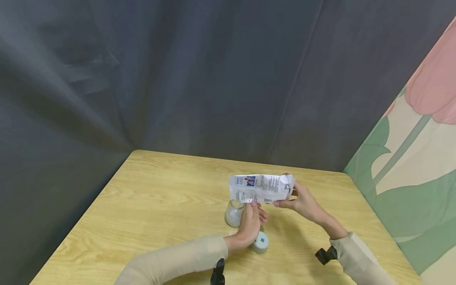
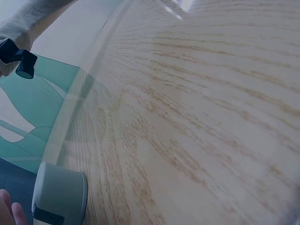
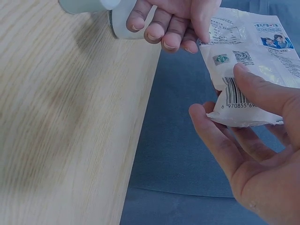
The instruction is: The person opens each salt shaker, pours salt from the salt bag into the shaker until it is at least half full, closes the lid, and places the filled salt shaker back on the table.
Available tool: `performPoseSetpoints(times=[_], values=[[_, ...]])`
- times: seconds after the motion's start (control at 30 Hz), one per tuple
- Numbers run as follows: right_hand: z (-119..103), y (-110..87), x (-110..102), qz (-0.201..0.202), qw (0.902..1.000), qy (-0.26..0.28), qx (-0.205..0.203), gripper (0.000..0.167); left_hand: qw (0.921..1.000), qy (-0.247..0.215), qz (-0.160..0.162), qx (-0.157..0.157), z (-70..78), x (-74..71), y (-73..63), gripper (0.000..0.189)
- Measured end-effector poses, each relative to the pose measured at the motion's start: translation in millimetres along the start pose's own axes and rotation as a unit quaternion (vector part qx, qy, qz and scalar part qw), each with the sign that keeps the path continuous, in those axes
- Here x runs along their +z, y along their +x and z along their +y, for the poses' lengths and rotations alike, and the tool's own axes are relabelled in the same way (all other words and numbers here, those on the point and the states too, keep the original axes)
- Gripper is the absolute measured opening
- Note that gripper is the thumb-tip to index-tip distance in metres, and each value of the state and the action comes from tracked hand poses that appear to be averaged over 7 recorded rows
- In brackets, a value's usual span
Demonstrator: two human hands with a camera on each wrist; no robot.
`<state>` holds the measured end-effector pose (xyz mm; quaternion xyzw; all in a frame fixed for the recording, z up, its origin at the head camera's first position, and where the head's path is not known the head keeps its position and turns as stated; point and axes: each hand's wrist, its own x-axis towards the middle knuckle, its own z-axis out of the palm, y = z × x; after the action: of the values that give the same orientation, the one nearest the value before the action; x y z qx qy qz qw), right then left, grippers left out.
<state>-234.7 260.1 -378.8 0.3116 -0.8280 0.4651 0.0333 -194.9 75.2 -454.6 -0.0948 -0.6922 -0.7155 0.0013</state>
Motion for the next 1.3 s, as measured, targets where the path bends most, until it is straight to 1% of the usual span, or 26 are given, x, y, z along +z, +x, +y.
performPoseSetpoints(times=[0.1, 0.27, 0.53, 0.7, 1.03, 1.3], values=[[-1.6, 1.8, -1.9, 0.006, 1.0, -0.007, -0.002, 0.057, 1.0, -0.004, -0.002, 0.005, 3.0, 0.2, 1.2, 0.032], [-4.0, 2.6, -2.6, 0.0, 1.0, 0.0, 0.01, 0.058, 1.0, -0.002, -0.002, -0.003, 5.4, -0.5, -0.3, 0.032], [-5.8, 0.0, -1.4, -0.004, 0.9998, 0.001, 0.019, 0.059, 1.0, 0.004, 0.0, -0.008, 4.0, -0.3, -3.8, 0.033], [-6.1, -0.5, -1.0, -0.003, 0.9998, 0.002, 0.018, 0.058, 0.9999, 0.005, 0.002, -0.009, 2.9, 0.2, -3.2, 0.034], [-5.0, -1.1, -0.3, -0.007, 0.9998, 0.013, 0.017, 0.059, 1.0, -0.002, 0.005, -0.005, 5.0, 0.9, -6.2, 0.032], [-4.6, -0.4, -0.4, -0.008, 0.9998, 0.015, 0.013, 0.059, 0.9999, -0.001, 0.004, -0.012, 4.3, 0.7, -5.1, 0.032]])
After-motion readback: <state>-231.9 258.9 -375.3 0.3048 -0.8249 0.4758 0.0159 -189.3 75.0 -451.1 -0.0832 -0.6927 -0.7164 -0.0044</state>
